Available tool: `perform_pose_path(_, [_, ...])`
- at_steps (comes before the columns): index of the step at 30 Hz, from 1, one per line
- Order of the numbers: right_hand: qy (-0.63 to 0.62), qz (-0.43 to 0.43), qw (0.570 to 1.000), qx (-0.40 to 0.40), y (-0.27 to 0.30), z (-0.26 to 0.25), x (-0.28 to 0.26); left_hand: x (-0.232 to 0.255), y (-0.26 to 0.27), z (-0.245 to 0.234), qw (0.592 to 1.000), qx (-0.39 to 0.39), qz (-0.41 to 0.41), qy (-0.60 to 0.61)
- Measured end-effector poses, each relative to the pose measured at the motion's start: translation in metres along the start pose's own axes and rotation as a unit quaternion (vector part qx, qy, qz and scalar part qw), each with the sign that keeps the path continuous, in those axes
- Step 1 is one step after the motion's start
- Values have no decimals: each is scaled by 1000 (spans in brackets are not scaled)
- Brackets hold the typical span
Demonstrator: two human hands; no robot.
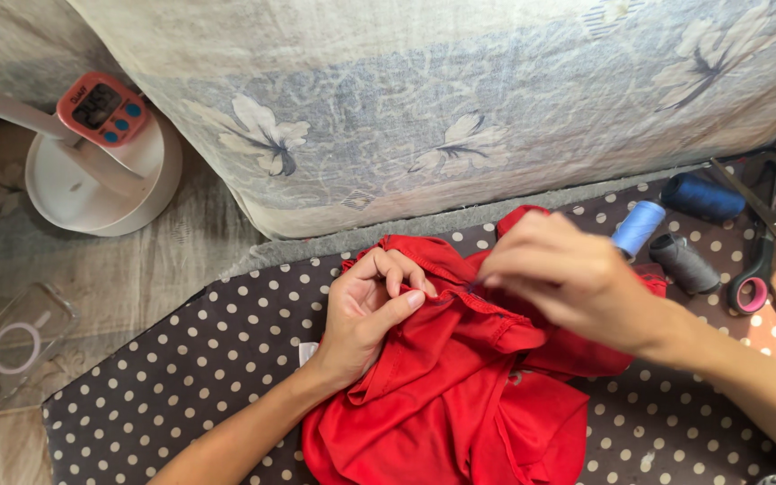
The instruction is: The person hand-sews a red garment lying on a bed, using a needle and thread to stitch along its edge. They repeatedly pull the thread through the fabric, adjust and align the fabric edges, and reposition the garment while working with spools of thread placed nearby.
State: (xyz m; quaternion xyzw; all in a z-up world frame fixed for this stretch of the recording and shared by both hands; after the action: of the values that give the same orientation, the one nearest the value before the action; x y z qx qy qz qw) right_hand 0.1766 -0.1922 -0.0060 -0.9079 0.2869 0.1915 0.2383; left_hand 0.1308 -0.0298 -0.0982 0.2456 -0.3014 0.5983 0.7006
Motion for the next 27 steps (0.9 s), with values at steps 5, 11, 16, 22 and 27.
perform_pose_path(5, [-190,118,972,71,0,-30,26,-3,2,-4,1000,11,-4,-12])
perform_pose_path(11, [-113,86,987,78,-9,-37,13,-1,1,-3,1000,1,6,-24])
perform_pose_path(16, [11,97,987,124,-6,-60,14,0,1,-2,1000,-6,6,-22])
perform_pose_path(22, [-72,176,961,200,22,-82,57,0,2,-4,1000,-4,12,-10])
perform_pose_path(27, [-363,129,887,254,35,-79,84,6,4,-1,1000,4,21,-14])
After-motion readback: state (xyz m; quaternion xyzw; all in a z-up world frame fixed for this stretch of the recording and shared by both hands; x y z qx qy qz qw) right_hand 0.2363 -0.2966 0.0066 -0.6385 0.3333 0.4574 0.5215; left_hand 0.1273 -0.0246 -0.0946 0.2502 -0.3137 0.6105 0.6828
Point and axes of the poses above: each hand's wrist, its own y-axis away from the middle knuckle, its own z-axis out of the palm, x = y × z, the point moved 10 cm from there along -y, towards the middle knuckle, and after that the axes turned 12 degrees about y, right-handed, at the moved point
